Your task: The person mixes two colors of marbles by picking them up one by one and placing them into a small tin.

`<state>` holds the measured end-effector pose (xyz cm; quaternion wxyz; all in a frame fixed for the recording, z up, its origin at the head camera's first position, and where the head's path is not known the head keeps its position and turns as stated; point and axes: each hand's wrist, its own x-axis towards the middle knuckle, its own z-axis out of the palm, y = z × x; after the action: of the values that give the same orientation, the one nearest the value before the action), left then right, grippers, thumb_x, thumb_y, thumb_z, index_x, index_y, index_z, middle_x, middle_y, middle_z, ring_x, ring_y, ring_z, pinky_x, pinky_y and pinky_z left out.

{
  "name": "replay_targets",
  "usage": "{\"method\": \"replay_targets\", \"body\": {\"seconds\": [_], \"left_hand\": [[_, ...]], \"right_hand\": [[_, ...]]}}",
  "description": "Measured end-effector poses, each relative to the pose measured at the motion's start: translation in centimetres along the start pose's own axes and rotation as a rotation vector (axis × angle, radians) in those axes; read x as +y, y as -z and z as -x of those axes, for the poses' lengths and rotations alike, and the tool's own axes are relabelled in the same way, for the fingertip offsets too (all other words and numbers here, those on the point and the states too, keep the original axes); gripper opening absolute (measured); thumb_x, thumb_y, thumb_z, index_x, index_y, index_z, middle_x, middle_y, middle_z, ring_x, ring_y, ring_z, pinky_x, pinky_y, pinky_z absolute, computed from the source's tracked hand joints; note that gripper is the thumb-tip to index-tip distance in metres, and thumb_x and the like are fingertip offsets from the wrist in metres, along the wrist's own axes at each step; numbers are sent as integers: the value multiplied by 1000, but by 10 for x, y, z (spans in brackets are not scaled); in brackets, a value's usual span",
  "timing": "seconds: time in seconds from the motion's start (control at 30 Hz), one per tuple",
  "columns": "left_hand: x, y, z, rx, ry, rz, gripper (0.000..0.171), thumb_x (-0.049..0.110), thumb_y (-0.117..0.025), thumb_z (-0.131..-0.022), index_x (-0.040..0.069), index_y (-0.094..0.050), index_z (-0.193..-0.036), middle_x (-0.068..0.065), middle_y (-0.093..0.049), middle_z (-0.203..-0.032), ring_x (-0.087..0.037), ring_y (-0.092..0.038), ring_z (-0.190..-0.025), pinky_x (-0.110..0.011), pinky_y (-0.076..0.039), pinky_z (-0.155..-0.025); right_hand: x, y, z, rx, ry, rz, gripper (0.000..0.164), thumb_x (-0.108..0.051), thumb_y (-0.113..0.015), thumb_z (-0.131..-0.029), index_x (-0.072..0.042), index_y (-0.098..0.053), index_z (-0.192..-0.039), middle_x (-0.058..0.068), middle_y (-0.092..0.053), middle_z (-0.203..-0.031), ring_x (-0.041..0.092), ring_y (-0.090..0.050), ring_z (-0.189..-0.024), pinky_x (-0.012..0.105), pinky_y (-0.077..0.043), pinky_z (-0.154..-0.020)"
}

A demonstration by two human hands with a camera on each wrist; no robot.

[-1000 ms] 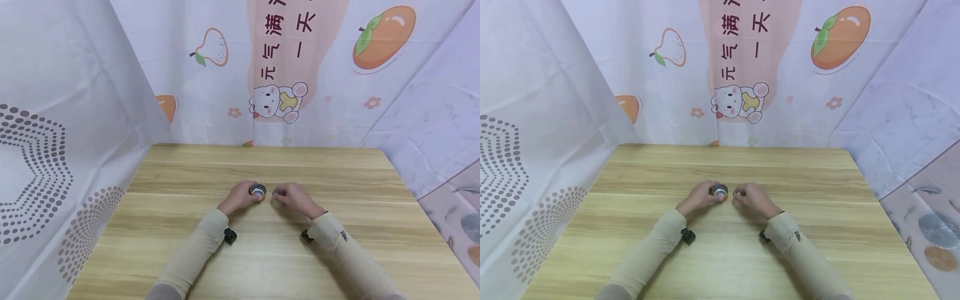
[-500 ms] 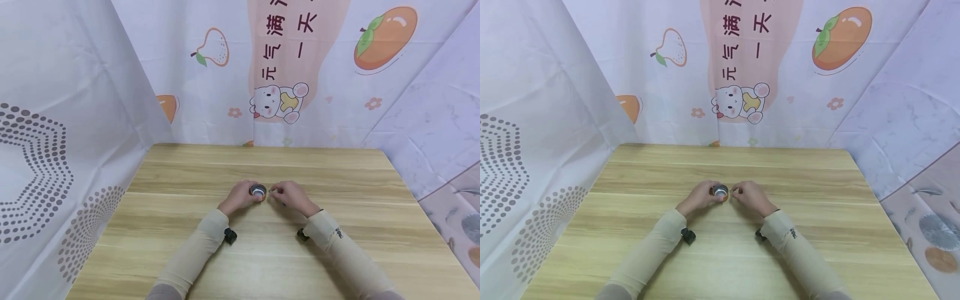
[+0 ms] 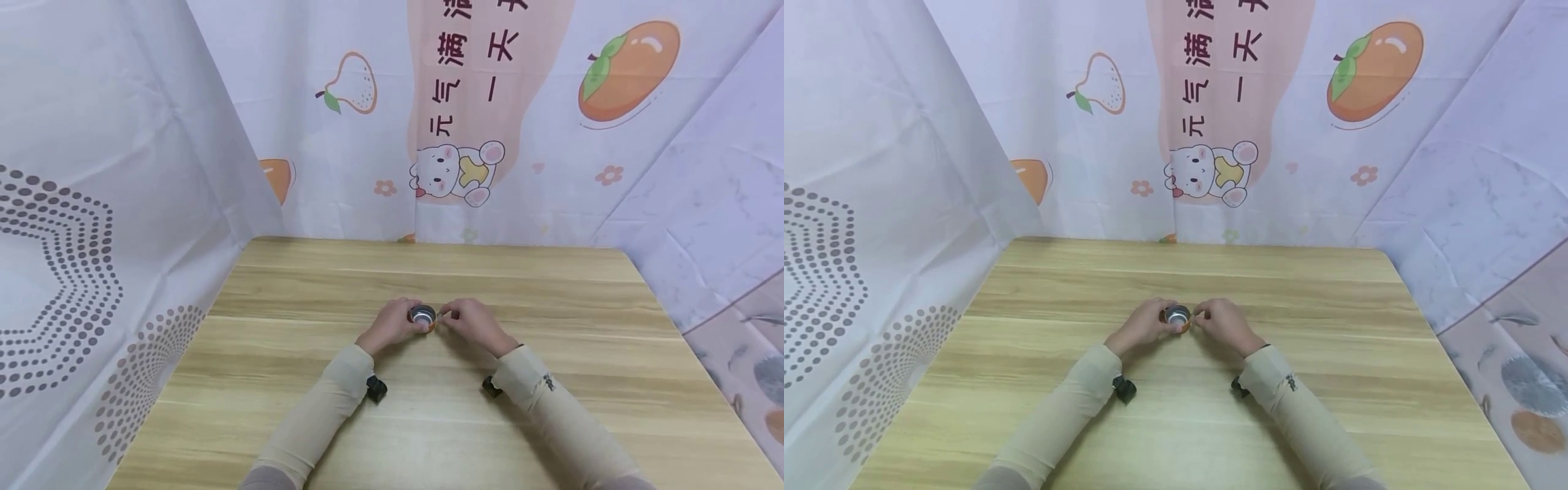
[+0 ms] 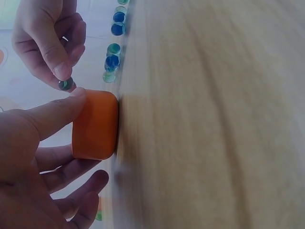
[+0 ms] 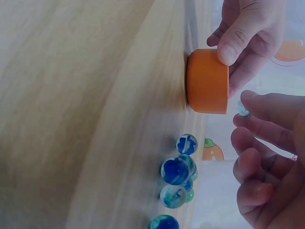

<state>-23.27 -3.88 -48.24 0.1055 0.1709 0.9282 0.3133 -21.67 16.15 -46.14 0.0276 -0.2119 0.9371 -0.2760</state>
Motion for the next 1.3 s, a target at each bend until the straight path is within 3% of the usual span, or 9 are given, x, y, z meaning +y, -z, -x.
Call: {"method": "replay_targets", "body": {"seconds": [0.33,0.63,0.97,1.1,1.3], "left_hand": [[0,0,1,-6,-25,6,51,31,-75,-86,11,-61,-130,-9,-65,-123,-27,-57,-113,-43,-44,-97],[-1,-2,1,-20,-23,-3,53,34,-75,-85,10,-60,-130,-10,-63,-127,-26,-58,-115,-42,-45,-97],[-7,-1,0,-39,-70,19,62,36,-76,-84,8,-55,-135,-9,-62,-129,-24,-58,-114,-40,-46,-97],[-9,2,1,-30,-79,32,67,34,-79,-81,7,-53,-137,-11,-60,-132,-26,-57,-118,-42,-45,-101],[-8,6,1,-4,-94,8,62,33,-79,-81,5,-58,-132,-11,-63,-129,-26,-58,-117,-43,-45,-100]], "right_hand": [[0,-7,-4,2,-1,25,21,-18,-70,-90,-6,-74,-105,1,-64,-73,9,-47,-60,23,-39,-55],[3,-13,-4,23,7,35,21,-17,-71,-89,-5,-74,-105,1,-64,-72,8,-46,-59,21,-38,-54],[0,-13,-3,45,8,89,21,-17,-71,-88,-5,-75,-104,2,-66,-73,8,-48,-59,22,-38,-54],[-2,-13,-4,52,9,98,21,-18,-71,-88,-5,-75,-104,2,-66,-72,8,-48,-59,22,-38,-54],[-3,-12,-7,42,-6,103,22,-19,-71,-88,-6,-75,-106,2,-67,-75,9,-48,-60,22,-39,-55]]}}
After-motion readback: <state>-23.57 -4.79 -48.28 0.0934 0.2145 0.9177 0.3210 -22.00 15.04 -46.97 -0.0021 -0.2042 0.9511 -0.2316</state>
